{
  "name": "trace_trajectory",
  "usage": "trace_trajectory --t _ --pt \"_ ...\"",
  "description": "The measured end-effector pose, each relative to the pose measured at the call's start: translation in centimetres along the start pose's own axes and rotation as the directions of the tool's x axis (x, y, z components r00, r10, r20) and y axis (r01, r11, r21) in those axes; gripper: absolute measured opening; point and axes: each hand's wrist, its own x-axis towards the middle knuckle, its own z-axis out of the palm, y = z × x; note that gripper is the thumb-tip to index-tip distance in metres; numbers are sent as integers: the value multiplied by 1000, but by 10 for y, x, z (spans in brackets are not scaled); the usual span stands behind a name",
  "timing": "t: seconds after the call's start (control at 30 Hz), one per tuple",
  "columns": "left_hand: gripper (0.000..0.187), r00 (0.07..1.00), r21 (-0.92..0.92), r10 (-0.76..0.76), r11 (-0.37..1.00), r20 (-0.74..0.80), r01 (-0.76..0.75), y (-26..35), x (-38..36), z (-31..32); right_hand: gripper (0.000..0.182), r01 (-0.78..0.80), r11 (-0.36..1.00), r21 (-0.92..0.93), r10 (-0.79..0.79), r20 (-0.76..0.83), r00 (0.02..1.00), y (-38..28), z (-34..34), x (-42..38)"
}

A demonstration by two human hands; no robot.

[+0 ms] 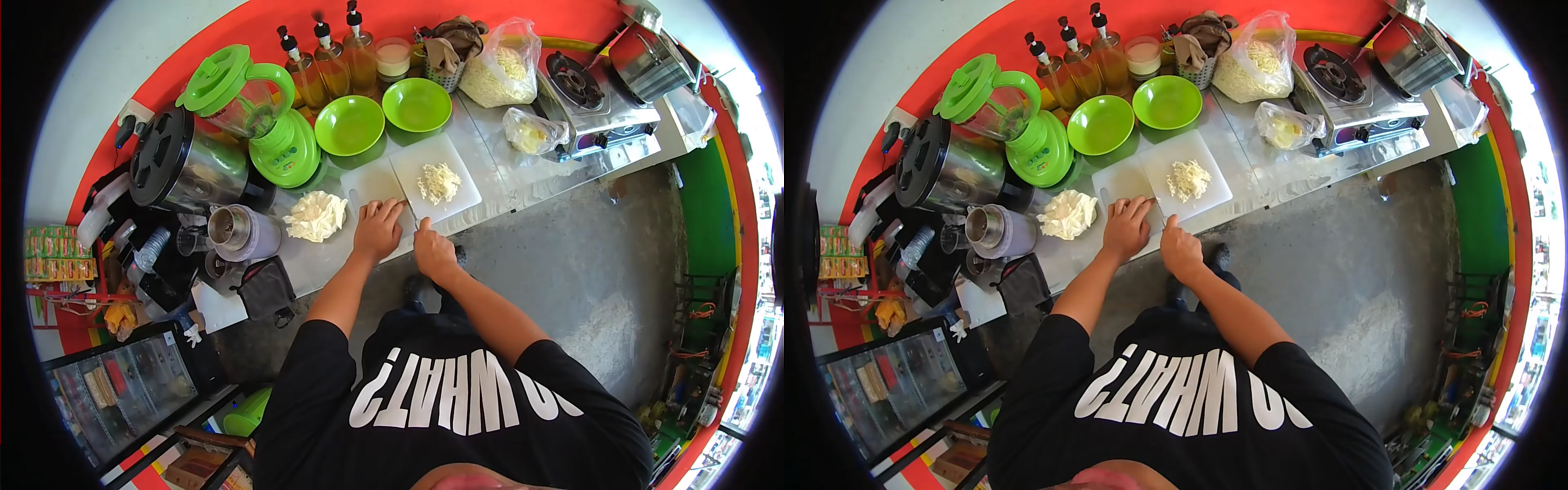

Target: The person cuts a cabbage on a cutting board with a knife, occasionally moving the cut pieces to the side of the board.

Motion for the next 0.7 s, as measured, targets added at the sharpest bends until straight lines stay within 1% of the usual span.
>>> trace_trajectory --t 0.1,0.23,0.3,0.4,0.43,0.5,0.63,0.7 --pt "48 1000 -6 4 1000 -6 -4 1 -1 0 27 37 999 -20 -37 -5 999 1 -7 7" --pt "45 998 6 -1 1000 -57 2 1 -1 4 25 48 997 -63 -48 9 999 1 -12 9" --pt "43 998 15 -4 1000 -70 5 1 -2 4 24 43 999 -16 -42 8 999 2 -7 3" --pt "43 997 4 -6 1000 -74 6 1 -1 3 26 -1 1000 -22 2 34 999 3 -1 2" --pt "43 997 2 -8 1000 -72 8 1 -1 3 26 1 1000 -24 0 35 999 3 -3 3" --pt "44 998 -4 -13 1000 -68 13 2 -3 3 29 41 998 51 -43 42 998 2 -11 5" --pt "42 997 -5 -21 1000 -81 21 4 -2 2 27 53 998 19 -55 68 996 -3 -24 2" --pt "42 997 -2 -28 1000 -75 28 3 -2 1 24 26 1000 -3 -26 60 998 -7 -21 -3"
